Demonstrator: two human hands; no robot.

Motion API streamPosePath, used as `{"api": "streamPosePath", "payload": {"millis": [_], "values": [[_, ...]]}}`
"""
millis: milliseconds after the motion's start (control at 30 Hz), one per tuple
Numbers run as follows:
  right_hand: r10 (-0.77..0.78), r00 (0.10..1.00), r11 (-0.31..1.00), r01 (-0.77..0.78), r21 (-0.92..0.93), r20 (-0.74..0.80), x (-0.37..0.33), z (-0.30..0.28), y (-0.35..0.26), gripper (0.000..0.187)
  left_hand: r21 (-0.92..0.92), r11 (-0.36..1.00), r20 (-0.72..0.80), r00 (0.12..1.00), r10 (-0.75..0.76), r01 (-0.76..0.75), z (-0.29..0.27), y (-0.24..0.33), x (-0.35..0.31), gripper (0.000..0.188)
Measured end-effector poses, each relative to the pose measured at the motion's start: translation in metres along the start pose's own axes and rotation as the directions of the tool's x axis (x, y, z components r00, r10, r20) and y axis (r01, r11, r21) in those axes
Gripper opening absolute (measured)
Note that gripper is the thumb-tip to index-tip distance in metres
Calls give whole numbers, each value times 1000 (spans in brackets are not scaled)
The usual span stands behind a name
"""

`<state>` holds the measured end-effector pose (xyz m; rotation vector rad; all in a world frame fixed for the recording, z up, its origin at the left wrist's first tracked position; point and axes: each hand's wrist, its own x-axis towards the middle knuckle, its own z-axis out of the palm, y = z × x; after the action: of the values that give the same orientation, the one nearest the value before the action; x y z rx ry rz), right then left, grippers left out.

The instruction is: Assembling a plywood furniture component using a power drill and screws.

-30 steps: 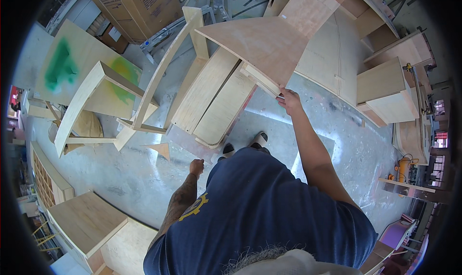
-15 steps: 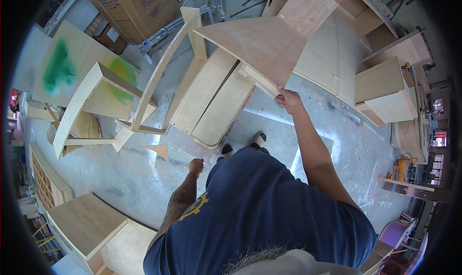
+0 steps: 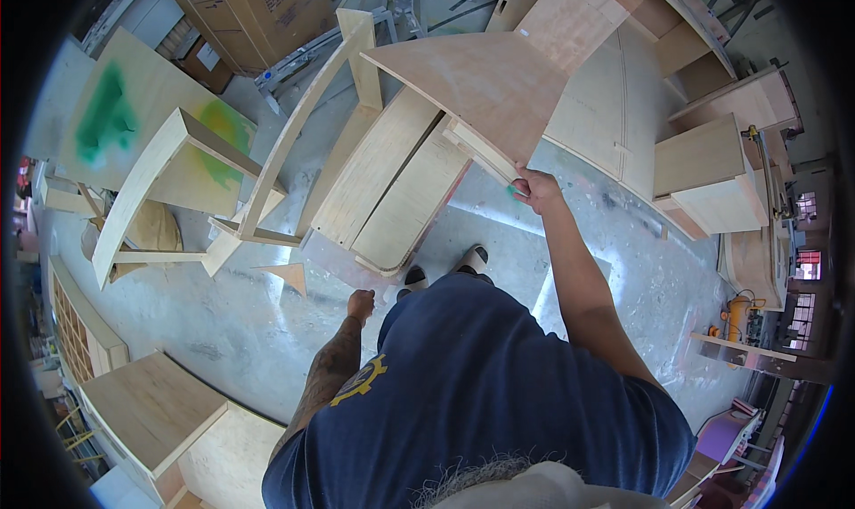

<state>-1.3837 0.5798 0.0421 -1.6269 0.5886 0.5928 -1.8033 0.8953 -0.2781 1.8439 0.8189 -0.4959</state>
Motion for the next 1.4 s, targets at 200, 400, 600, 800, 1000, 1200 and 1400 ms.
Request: {"api": "streamPosePath", "payload": {"millis": [200,400,600,800,1000,1200,1400], "values": [[0,1000,1000,1,-25,29,-3,3,-5,43,-1,991,-14,991,135,-135,-7,-33,6,25],[3,999,998,0,-61,48,4,-1,-6,40,-48,999,67,998,-3,7,-24,-25,-6,24],[-11,998,993,19,-119,68,1,-6,-6,38,-261,939,44,975,-220,223,-34,57,-40,22],[-142,964,972,179,-153,224,5,-19,13,51,-277,915,7,953,-304,294,-23,82,-41,30],[-159,956,981,180,-66,245,24,-118,72,61,165,980,97,991,96,-111,9,104,-20,14],[45,999,999,-45,-22,-16,67,-270,183,62,483,794,357,911,205,-368,67,185,3,17],[362,926,913,-328,243,-111,58,-375,285,56,616,341,524,693,495,-710,148,297,44,24]]}}
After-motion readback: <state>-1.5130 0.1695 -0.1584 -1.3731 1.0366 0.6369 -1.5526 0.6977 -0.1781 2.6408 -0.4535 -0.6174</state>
